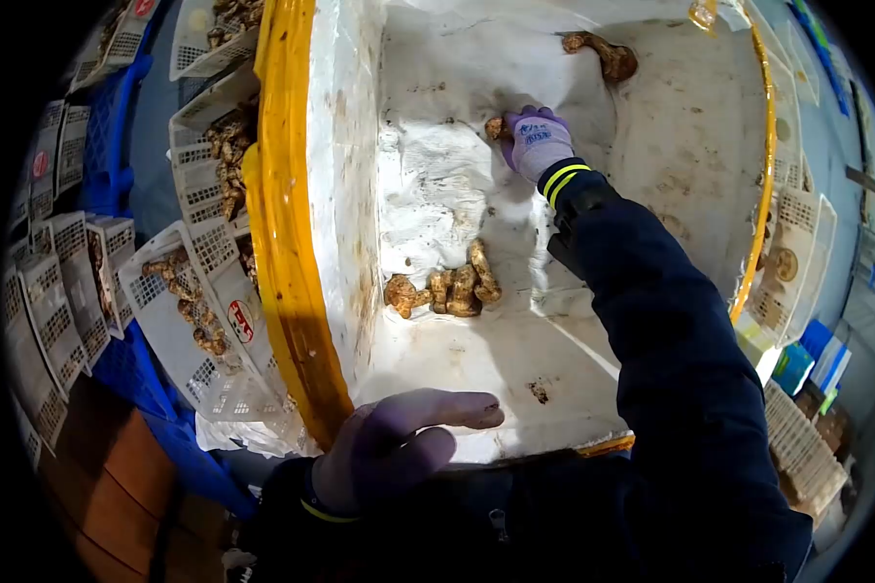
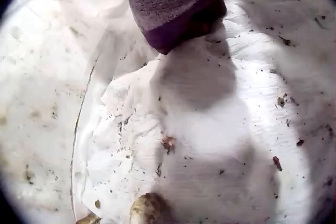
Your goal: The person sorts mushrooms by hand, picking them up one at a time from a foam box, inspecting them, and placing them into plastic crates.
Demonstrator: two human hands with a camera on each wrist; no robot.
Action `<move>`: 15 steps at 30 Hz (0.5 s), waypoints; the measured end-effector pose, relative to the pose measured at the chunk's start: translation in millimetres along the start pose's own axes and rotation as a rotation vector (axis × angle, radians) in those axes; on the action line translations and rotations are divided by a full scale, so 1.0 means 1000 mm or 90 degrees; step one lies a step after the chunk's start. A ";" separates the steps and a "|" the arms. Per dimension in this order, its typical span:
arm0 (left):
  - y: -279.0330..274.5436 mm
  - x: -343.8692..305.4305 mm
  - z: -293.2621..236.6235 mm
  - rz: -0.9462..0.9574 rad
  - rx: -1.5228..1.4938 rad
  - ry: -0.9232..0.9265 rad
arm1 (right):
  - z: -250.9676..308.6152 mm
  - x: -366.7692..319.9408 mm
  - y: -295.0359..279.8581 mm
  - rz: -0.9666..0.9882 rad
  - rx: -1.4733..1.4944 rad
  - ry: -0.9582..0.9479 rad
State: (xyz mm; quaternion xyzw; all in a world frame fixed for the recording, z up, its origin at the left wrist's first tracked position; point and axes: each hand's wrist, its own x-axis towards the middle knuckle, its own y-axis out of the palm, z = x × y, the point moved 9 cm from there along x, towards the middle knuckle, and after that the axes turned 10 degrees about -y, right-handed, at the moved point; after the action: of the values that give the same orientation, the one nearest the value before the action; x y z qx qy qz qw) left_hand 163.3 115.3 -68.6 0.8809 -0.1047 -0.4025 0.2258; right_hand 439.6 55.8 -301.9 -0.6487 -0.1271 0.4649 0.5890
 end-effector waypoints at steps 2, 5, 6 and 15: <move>0.004 0.001 -0.010 -0.016 0.133 0.046 | -0.003 0.004 0.002 0.006 0.069 0.001; 0.007 -0.008 -0.011 -0.075 0.142 0.153 | -0.019 0.004 -0.019 -0.008 0.332 -0.019; 0.009 -0.011 -0.015 -0.112 0.186 0.176 | -0.015 0.003 -0.016 0.073 0.561 -0.007; 0.024 -0.041 0.000 -0.228 0.195 0.298 | 0.098 -0.117 -0.179 0.034 0.721 -0.432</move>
State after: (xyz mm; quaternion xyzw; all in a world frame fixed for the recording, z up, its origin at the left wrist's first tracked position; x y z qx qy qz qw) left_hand 136.4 109.7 -29.6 0.9775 0.0475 -0.2025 0.0344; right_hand 372.1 84.7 -78.4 -0.0591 -0.0253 0.6532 0.7545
